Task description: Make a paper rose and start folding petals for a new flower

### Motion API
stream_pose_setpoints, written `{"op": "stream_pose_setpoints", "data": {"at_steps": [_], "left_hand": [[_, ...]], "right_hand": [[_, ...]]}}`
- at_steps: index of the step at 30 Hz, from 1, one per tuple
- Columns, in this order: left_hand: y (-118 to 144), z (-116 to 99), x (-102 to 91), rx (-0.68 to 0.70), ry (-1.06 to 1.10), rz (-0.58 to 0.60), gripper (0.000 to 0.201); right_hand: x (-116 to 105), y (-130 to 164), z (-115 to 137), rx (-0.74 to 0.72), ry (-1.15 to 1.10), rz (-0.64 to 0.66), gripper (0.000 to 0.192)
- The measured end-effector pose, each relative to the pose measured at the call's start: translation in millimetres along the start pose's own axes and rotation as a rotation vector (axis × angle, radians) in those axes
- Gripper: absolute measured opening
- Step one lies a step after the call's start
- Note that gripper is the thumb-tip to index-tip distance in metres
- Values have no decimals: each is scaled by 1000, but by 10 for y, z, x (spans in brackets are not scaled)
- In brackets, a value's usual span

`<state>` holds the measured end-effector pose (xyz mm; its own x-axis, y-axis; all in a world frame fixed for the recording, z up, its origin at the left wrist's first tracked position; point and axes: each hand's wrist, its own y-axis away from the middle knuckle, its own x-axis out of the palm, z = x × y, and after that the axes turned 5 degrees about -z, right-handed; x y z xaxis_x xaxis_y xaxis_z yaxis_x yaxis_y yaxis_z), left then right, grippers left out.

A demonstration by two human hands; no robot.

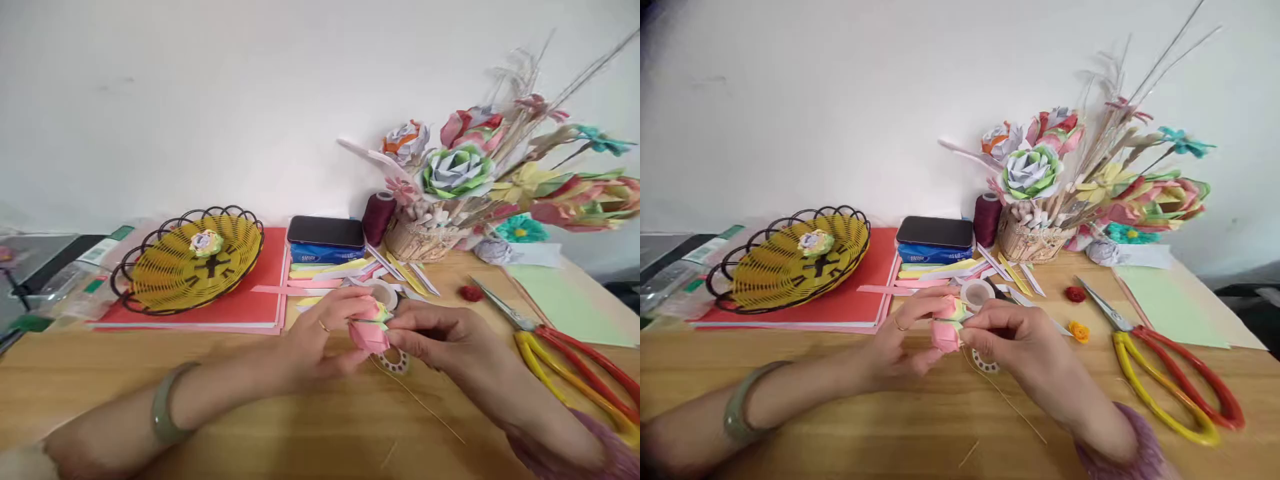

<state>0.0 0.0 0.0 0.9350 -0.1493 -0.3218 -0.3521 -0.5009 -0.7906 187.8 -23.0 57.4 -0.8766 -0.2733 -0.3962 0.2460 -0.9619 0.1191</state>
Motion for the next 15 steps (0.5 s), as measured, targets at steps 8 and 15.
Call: {"op": "stream_pose_setpoints", "data": {"at_steps": [8, 15], "left_hand": [[-12, -19, -4, -19, -27, -4, 55], [-21, -36, -15, -19, -9, -3, 53]], "right_hand": [[-10, -70, 26, 13, -30, 0, 24], [-10, -75, 6, 28, -69, -5, 24]]}}
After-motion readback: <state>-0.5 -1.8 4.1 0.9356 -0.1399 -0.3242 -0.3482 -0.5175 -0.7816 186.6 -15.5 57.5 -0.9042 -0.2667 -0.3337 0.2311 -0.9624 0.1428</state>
